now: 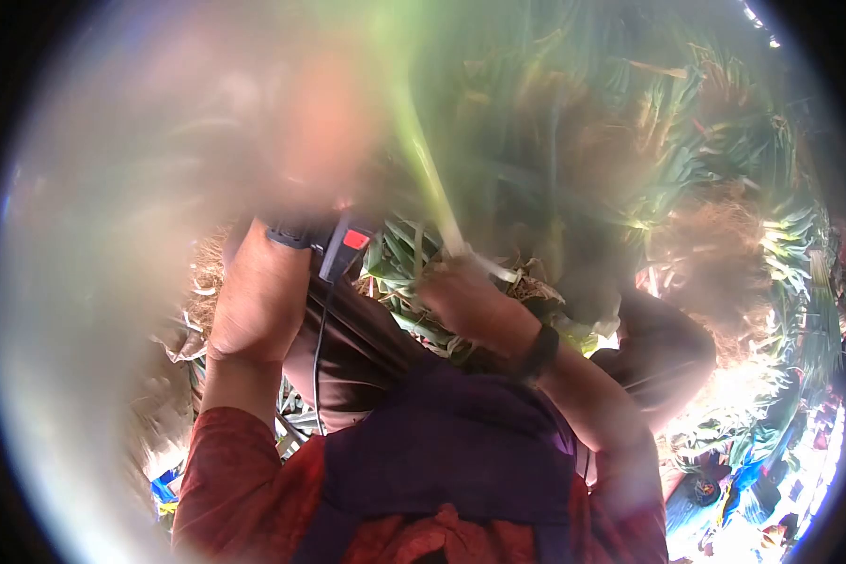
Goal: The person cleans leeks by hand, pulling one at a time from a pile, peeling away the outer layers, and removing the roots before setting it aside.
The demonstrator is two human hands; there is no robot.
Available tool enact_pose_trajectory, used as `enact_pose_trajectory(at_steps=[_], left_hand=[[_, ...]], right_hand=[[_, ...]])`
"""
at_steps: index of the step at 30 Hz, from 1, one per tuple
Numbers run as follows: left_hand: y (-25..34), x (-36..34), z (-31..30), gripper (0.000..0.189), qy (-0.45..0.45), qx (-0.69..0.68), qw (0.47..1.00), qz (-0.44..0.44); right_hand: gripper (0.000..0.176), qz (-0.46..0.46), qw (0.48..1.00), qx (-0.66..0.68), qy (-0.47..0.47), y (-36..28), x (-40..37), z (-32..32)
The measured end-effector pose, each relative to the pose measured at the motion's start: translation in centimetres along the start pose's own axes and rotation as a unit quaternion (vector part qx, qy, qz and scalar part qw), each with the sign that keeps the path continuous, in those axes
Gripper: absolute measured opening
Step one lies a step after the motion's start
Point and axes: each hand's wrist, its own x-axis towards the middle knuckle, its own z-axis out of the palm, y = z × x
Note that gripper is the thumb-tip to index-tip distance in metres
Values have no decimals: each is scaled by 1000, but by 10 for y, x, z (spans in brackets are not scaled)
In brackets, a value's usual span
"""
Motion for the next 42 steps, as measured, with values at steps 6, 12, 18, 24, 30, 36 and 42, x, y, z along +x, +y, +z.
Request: enact_pose_trajectory(at_steps=[6,12,18,24,30,36,42], left_hand=[[25,6,-13,33,19,9,999,30],[48,15,-15,29,30,63,993,96],[54,26,-36,26,66,59,987,134],[44,25,-31,30,115,33,989,91],[39,21,-34,34,50,-24,997,48],[33,20,-29,34,56,-20,997,49],[27,19,-37,33,29,-22,998,44]], right_hand=[[44,207,898,362,-142,52,-78,89],[40,172,947,263,-71,53,-93,171],[33,100,970,220,11,-4,-69,21],[30,198,890,128,390,27,-19,-58],[24,224,879,121,402,37,-6,-56],[21,248,873,95,409,38,-11,-54],[30,230,895,46,379,34,-23,-72]])
